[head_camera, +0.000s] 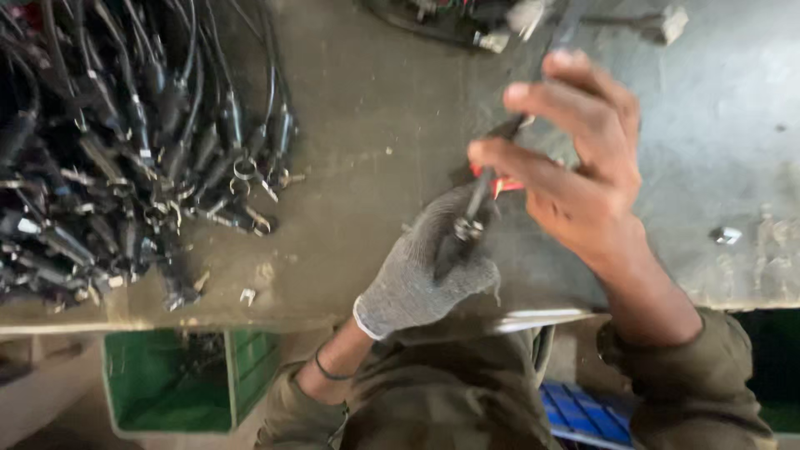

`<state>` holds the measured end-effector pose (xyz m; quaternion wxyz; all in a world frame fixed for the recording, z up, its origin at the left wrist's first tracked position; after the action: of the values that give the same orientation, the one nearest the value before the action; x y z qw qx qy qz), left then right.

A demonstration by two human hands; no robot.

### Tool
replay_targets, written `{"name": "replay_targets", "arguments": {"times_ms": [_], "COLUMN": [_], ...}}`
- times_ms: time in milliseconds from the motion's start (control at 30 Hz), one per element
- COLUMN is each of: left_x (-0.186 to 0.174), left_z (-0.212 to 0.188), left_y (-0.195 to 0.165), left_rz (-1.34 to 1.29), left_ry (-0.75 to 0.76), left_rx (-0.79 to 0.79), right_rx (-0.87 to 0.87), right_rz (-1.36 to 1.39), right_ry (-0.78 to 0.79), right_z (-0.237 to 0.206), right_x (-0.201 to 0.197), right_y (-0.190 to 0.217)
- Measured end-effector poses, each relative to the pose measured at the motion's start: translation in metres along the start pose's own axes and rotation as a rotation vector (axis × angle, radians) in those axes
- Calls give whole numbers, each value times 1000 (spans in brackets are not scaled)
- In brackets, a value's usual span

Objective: The person repeatedly picks up ignition switch assemblies from a pile on a metal table, uses pliers to strip or adjust the wires, and places the units back on the table. The person wears a glove on the left hand and handles the tools with the right hand.

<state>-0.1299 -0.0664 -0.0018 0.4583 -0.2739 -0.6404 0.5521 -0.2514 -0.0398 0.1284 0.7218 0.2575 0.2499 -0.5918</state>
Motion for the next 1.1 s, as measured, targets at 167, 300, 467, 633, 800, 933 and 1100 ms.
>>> {"name": "replay_targets", "arguments": {"times_ms": [167,300,467,633,800,933,1100], "left_x": [-34,-66,-66,-33,-16,-7,-9], "left_z": [-16,-22,-26,-27,-28,-33,-31], "left_y": [36,15,-19,-53,-52,-56,-35], "left_rz": [-300,222,428,414,279,200,45], "left_ry": [-342,-435,-360,-224,-157,-84,-128], "left_rx": [-76,1,48,202,146,236,-65], "right_rx": [126,18,341,809,627,313,340], "right_rz": [58,-102,-170,466,453,318,177], "right_ry": [106,365,556,583,555,314,594], "right_z": [-14,-43,-112,-141,-102,-74,-90], "right_x": [37,72,82,81,74,56,85], "right_y": [-7,-3,-33,-29,9,18,0]}}
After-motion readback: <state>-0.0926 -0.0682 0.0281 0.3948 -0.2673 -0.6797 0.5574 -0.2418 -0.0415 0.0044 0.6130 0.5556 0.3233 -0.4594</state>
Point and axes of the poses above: each hand's wrist, its own z-axis towards the middle knuckle, its own x-axis out of the palm, y = z × x, the point moved 10 cm from there along z, towards the middle knuckle, and after that the axes turned 11 degrees about -z, right-handed, at the moved point
